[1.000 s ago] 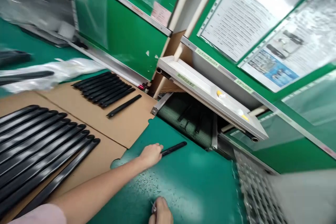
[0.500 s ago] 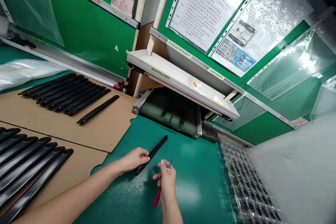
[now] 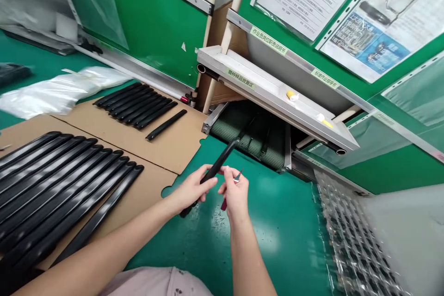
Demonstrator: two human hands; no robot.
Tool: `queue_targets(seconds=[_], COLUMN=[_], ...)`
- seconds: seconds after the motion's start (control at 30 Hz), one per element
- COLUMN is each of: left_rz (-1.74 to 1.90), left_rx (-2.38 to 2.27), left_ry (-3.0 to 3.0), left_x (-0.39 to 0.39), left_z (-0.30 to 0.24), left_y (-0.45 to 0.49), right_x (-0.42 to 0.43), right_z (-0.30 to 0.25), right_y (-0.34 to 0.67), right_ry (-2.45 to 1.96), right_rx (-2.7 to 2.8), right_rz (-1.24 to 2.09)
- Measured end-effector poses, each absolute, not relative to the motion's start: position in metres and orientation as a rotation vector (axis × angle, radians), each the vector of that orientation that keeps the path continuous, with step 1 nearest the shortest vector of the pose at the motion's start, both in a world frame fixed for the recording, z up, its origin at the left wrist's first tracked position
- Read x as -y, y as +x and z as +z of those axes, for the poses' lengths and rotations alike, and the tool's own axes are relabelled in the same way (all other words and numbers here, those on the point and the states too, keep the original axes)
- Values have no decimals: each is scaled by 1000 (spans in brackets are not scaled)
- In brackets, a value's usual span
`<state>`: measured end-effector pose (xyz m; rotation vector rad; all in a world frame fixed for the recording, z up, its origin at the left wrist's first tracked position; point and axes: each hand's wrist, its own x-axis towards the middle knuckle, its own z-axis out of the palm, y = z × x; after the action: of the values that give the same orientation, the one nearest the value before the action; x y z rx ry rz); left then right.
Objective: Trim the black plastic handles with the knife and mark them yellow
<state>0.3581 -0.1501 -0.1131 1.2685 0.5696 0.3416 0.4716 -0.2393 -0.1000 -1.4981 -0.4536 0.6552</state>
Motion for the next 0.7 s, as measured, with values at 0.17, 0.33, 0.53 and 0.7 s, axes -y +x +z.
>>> queue_targets(seconds=[0.17, 0.33, 0.53, 0.7], left_rz=[551, 714, 711, 696], left_rx=[-637, -709, -799, -865], left_ry=[1014, 742, 603, 626], left_x=[137, 126, 134, 139], left_z=[-103, -87, -78, -88], left_y=[363, 368, 363, 355], right_x=[255, 270, 267, 272], right_z=[-86, -92, -102, -120], right_y=[485, 452, 418, 401], right_ry=[-1587, -1669, -1845, -1796], right_rx=[513, 774, 1646, 1670], right_rz=[557, 665, 21, -208])
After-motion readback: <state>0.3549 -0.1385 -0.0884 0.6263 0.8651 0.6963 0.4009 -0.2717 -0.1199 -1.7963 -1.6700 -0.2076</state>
